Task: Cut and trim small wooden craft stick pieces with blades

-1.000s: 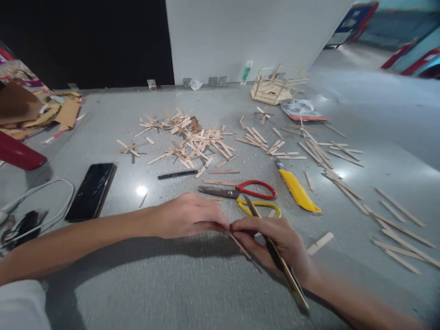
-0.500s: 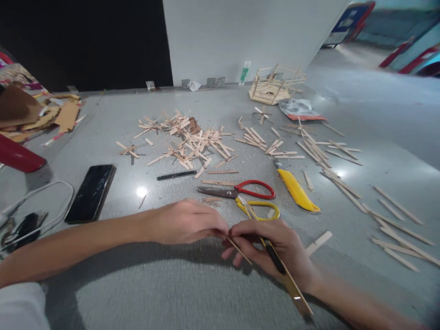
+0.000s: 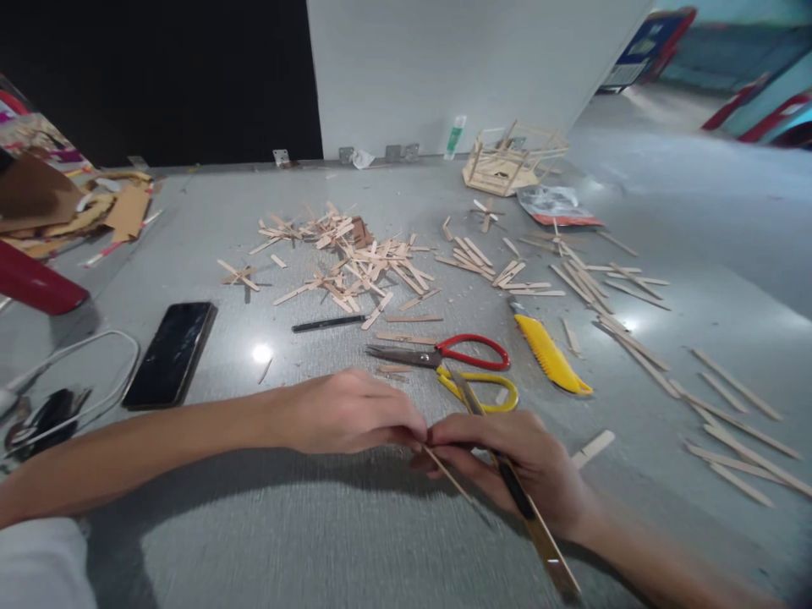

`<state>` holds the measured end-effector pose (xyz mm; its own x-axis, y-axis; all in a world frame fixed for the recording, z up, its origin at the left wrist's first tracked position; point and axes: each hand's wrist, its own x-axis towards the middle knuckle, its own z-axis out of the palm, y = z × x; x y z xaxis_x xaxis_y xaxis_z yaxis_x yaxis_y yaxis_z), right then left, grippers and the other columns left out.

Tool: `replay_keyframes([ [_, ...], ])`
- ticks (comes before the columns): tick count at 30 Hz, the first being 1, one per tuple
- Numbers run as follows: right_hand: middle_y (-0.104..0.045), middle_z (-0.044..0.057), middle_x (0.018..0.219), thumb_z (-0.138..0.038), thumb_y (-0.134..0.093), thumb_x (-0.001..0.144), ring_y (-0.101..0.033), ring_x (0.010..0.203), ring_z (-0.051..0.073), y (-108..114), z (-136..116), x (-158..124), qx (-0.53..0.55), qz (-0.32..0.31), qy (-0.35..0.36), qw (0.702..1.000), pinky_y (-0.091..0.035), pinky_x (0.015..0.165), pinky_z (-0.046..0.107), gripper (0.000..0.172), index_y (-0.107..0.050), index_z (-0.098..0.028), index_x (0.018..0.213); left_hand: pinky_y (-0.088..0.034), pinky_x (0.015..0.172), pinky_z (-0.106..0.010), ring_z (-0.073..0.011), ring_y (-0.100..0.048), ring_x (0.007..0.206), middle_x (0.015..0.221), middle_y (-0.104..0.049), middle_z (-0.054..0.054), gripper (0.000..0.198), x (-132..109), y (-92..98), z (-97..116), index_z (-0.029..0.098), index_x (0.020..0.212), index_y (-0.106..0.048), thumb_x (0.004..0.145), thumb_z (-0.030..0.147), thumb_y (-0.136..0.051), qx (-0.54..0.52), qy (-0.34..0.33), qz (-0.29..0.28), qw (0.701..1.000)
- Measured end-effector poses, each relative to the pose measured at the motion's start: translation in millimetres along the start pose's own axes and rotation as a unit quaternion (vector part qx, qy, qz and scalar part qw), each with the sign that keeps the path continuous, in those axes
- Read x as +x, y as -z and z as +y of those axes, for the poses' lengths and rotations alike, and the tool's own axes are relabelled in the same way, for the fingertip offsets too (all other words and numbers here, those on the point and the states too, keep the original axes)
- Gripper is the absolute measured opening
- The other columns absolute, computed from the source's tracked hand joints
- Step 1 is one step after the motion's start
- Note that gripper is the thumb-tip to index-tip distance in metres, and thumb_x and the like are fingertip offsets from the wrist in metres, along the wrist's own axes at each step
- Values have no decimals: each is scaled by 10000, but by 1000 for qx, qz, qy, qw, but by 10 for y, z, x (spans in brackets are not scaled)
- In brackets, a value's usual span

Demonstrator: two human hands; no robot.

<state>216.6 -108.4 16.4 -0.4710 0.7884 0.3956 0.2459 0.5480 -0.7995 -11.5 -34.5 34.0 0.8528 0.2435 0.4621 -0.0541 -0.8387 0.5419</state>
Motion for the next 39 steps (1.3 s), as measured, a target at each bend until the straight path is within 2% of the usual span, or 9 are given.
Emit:
replay_keyframes([
  [3,-791,25,756,-103,-594,946,-755,611,135,-41,-14,-25,23,8,-18,1000,-580,549,171,130,-671,-203,976,-532,758,-168,-97,-684,747,853,-746,-41,206,-5,6,18,149,957,-652,1044,208,-476,3,-2,-7,1000],
  [8,-797,56,821,-185,-563,982,-781,670,188,-124,-51,-87,144,16,-108,983,-649,547,218,112,-673,-199,972,-539,753,-166,-93,-684,765,879,-755,-54,268,-1,22,43,153,960,-671,1053,180,-421,0,15,-46,999],
  [15,-791,61,775,-213,-592,969,-784,687,212,-115,-105,-31,204,13,-150,967,-667,591,241,116,-695,-197,918,-519,748,-150,-86,-666,765,880,-746,-50,260,-7,14,55,154,955,-660,1052,183,-420,12,25,-56,998],
  [20,-770,67,769,-308,-629,959,-780,656,219,-167,-52,-87,251,21,-193,948,-659,562,248,168,-703,-177,885,-528,750,-167,-95,-672,770,890,-748,-51,248,-16,7,50,155,975,-659,1044,156,-422,20,15,-59,998],
  [25,-753,66,721,-368,-627,951,-777,645,224,-226,-26,-155,258,21,-230,938,-652,579,264,218,-693,-178,865,-538,767,-185,-116,-687,803,912,-751,-70,236,-31,-5,12,146,997,-661,1023,112,-429,13,0,-73,997],
  [33,-732,47,679,-302,-669,896,-771,636,210,-198,-163,-62,217,9,-277,936,-630,574,245,148,-640,-186,809,-551,754,-201,-126,-699,800,933,-756,-78,240,-41,-20,-26,157,1024,-681,1012,107,-446,-3,17,-97,995],
  [39,-729,40,709,-357,-660,915,-757,598,177,-250,-111,-121,270,24,-291,917,-612,532,218,197,-642,-182,828,-529,730,-182,-121,-701,789,905,-756,-74,196,-3,0,-1,145,982,-677,1016,124,-485,-19,6,-83,996],
])
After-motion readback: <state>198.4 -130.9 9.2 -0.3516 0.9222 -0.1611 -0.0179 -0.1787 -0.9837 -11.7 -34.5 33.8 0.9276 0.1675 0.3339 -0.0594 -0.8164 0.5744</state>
